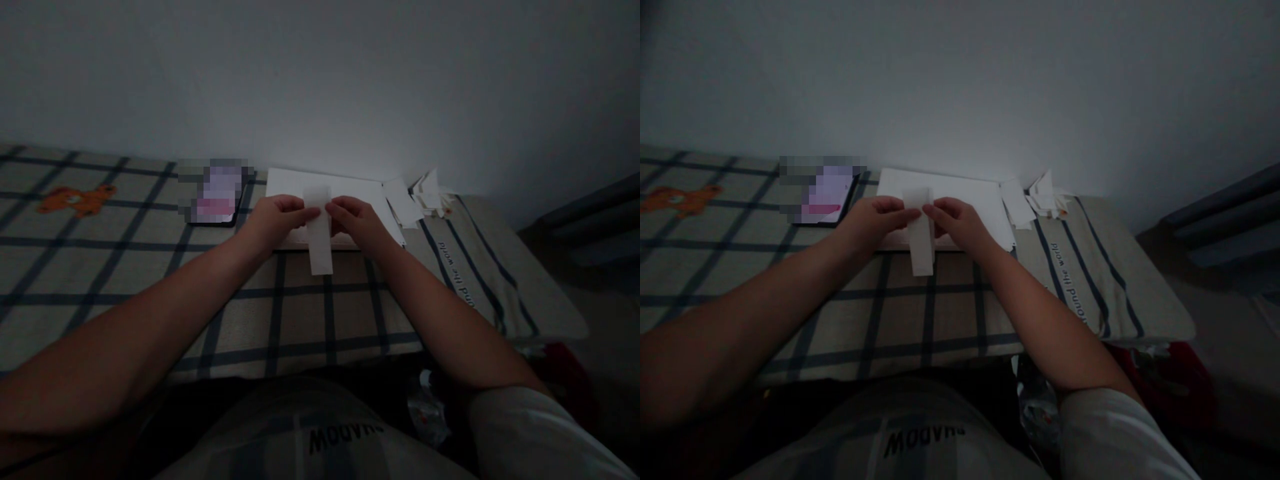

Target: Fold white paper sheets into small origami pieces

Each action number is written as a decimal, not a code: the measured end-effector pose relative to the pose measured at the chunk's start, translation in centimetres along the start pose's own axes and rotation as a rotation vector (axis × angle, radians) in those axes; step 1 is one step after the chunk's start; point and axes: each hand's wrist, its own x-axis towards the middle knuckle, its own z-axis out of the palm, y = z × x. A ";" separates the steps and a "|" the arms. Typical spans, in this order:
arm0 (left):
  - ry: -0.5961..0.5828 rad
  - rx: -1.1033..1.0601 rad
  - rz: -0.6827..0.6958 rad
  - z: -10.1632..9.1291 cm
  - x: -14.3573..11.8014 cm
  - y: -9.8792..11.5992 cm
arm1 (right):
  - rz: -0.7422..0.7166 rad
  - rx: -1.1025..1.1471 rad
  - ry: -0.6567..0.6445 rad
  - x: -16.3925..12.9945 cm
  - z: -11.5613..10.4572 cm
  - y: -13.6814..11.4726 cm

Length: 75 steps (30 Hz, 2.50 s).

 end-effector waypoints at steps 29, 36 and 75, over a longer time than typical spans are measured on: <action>0.070 -0.086 0.042 0.1 0.1 -0.1 | 0.063 0.095 -0.063 -0.5 0.3 -0.1; 0.062 -0.081 0.057 0.1 0.3 -0.4 | 0.106 0.110 -0.032 -0.3 0.3 0.1; 0.052 -0.166 0.015 0.4 -0.1 -0.3 | 0.027 0.079 0.032 -0.1 -0.1 0.4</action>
